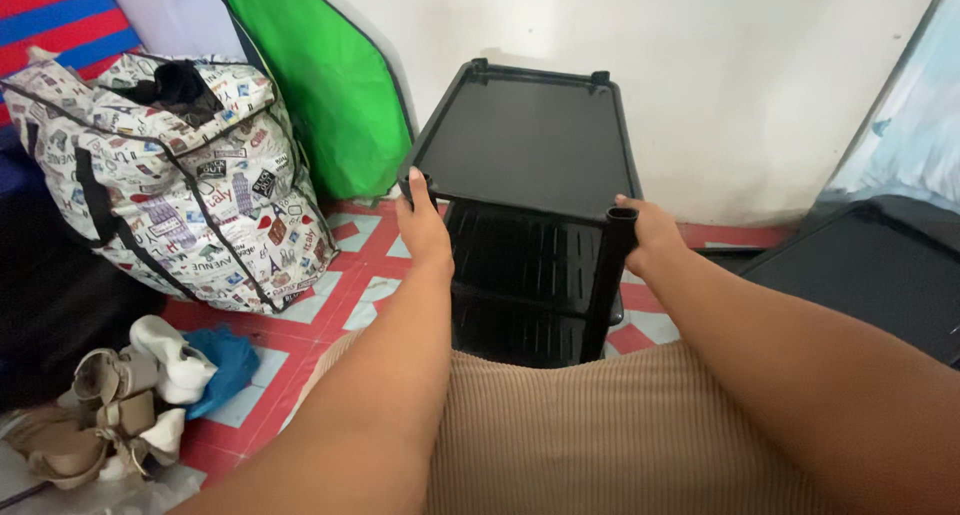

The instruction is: The person assembles a black plastic three-tier shelving unit by inserting vertical support poles into the shelf trays and securing them. They handle multiple shelf trays and poles, aligning and pressing components together to form the structure.

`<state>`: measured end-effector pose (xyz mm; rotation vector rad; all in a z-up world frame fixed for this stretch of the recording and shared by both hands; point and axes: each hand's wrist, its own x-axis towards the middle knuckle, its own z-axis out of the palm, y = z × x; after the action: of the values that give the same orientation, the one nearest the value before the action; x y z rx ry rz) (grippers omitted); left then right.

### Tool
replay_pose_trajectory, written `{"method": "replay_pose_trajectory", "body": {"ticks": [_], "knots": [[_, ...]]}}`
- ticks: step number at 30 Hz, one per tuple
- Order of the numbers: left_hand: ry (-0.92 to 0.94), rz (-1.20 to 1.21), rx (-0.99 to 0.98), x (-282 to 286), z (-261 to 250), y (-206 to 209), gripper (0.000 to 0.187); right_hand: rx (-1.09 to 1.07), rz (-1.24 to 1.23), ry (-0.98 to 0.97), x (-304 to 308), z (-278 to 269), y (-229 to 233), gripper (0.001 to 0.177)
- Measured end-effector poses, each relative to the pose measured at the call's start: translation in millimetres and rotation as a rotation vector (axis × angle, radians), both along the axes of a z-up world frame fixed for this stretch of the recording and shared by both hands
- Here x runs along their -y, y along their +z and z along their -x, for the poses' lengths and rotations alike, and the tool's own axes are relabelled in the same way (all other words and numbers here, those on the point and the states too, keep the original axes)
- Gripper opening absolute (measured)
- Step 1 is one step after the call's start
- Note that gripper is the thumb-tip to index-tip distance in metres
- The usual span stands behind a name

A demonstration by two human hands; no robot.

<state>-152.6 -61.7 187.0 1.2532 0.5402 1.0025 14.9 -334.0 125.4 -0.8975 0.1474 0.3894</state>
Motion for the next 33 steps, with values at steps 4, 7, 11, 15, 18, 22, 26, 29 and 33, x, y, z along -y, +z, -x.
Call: {"method": "replay_pose_trajectory", "body": {"ticks": [4, 7, 11, 15, 18, 22, 26, 29, 33], "knots": [[-0.002, 0.039, -0.053, 4, 7, 4, 0.083, 0.002, 0.109, 0.027, 3, -1, 2, 0.017], [-0.014, 0.082, -0.004, 4, 4, -8, 0.089, 0.029, 0.080, 0.019, 3, 0, 4, 0.017], [0.145, 0.060, -0.262, 4, -19, -49, 0.092, 0.014, 0.094, 0.006, 2, 4, 8, 0.019], [0.339, 0.004, -0.486, 12, -52, -99, 0.104, 0.006, 0.079, -0.022, -1, 3, 6, 0.021], [0.164, 0.087, -0.630, 22, -72, -107, 0.126, 0.016, 0.048, -0.011, 1, -5, 0, 0.020], [-0.432, 0.152, -0.295, 51, -73, -102, 0.085, 0.071, 0.045, 0.058, 4, -13, -10, 0.021], [-0.677, 0.379, 0.015, 70, -78, -85, 0.055, 0.197, 0.386, 0.101, 12, -5, -3, 0.031], [-0.820, 0.463, 0.183, 83, -84, -71, 0.040, 0.250, 0.602, 0.137, 18, 10, 10, 0.042], [-0.800, 0.679, 0.152, 113, -83, -48, 0.037, 0.287, 0.792, 0.133, 20, 24, 28, 0.048]]}}
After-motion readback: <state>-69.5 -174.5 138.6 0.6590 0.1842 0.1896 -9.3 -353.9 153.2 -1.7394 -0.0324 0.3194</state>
